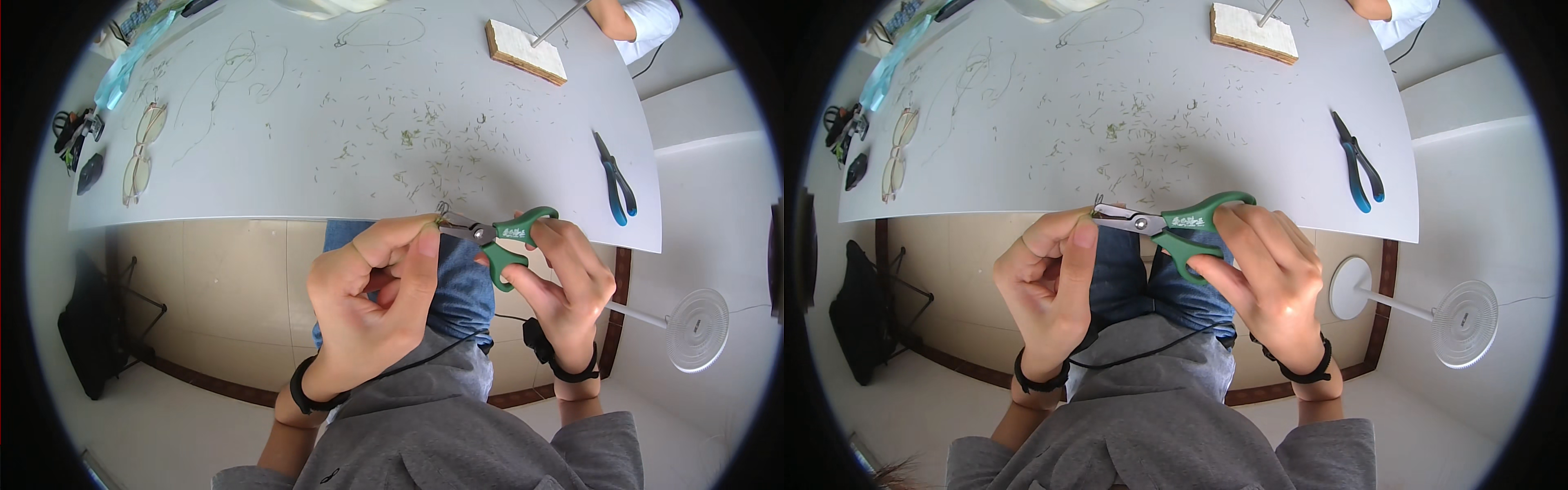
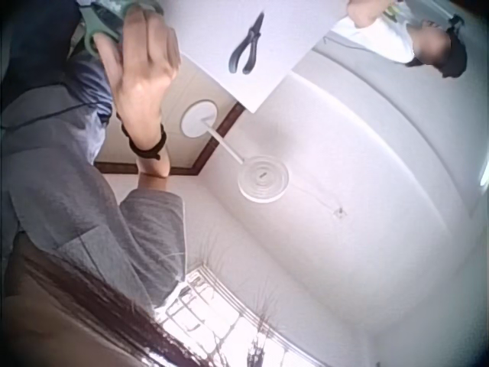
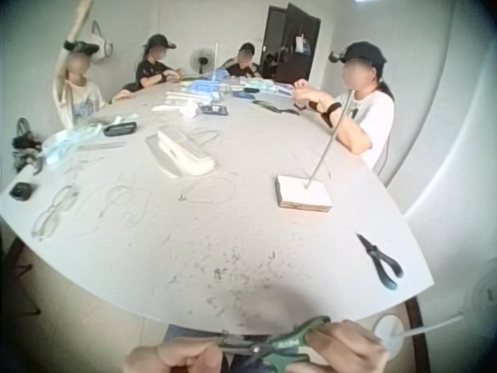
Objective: Assembling small components like beads and swivels onto a fishing line and using scissors to cut the line.
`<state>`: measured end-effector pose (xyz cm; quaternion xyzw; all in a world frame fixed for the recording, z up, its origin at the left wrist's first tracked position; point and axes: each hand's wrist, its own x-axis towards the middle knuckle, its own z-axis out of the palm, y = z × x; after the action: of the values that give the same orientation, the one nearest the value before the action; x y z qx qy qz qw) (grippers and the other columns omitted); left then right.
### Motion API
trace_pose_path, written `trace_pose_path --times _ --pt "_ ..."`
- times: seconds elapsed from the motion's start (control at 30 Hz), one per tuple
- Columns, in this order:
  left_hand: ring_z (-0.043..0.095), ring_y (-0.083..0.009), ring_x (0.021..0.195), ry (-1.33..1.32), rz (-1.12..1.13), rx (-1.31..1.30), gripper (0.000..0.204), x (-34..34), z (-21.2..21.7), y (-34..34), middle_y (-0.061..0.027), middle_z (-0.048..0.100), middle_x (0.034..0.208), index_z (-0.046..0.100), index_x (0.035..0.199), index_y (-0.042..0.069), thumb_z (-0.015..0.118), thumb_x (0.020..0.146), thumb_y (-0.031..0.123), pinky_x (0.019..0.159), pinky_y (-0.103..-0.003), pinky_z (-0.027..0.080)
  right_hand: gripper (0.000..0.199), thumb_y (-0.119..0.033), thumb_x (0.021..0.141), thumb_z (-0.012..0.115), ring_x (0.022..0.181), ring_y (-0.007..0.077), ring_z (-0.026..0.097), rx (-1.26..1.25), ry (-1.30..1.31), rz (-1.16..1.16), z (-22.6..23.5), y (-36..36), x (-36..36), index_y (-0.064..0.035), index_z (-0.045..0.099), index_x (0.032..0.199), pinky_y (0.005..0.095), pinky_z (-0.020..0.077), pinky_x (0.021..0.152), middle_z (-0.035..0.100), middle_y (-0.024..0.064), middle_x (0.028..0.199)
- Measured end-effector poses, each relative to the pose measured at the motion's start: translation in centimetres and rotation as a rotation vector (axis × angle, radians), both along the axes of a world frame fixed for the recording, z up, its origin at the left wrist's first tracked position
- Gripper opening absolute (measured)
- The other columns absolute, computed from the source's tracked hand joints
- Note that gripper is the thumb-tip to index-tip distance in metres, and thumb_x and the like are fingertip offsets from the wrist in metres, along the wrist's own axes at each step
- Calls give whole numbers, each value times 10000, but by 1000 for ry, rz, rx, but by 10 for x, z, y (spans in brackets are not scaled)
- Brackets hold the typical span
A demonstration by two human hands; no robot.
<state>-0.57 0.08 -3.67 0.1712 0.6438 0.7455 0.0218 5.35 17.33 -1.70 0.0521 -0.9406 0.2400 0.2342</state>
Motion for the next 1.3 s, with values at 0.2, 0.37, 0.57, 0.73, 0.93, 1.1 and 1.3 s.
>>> trace_pose_path --times 0.2,0.37,0.57,0.73,0.93,1.1,1.3 --pt "249 19 476 20 12 -1 84 1 1 1 85 364 530 621 901 -48 567 847 -13 427 -160 186 368 -158 580 761 620 213 558 9 13 1 1 1 0 28 592 850 303 454 532 585 101 786" --pt "248 15 473 12 13 -20 87 0 2 2 81 359 526 623 902 -48 569 844 -12 428 -162 187 356 -153 586 761 604 206 554 20 1 -2 3 2 0 28 592 843 296 451 521 583 99 774" --pt "247 17 473 -10 6 -39 88 -3 4 3 83 358 528 624 903 -48 572 844 -8 426 -163 184 348 -146 592 760 593 203 554 11 -16 -9 2 2 -3 27 591 842 291 451 517 582 97 764" --pt "247 21 471 -17 23 -27 86 -11 1 8 90 354 524 623 906 -41 571 846 -8 425 -161 179 339 -131 598 761 589 208 555 -14 -49 -19 3 3 -10 24 589 845 294 452 517 579 100 759" --pt "242 27 464 -71 38 -38 96 -24 -1 14 95 355 513 631 916 -33 565 854 -1 419 -160 180 313 -91 605 762 574 215 551 -70 -97 -16 -1 6 -23 22 580 833 290 450 513 569 99 715" --pt "234 25 452 -155 8 -114 125 -33 3 17 97 340 492 643 943 -24 559 867 30 418 -162 181 273 -35 627 747 563 206 555 -111 -111 -79 -2 11 -32 26 569 825 290 454 519 565 108 704" --pt "222 19 448 -179 24 -160 139 -39 1 17 88 322 483 650 960 -19 567 858 28 424 -162 182 333 -18 611 744 650 224 566 -46 -224 -119 5 25 -45 27 535 867 293 463 564 560 114 784"
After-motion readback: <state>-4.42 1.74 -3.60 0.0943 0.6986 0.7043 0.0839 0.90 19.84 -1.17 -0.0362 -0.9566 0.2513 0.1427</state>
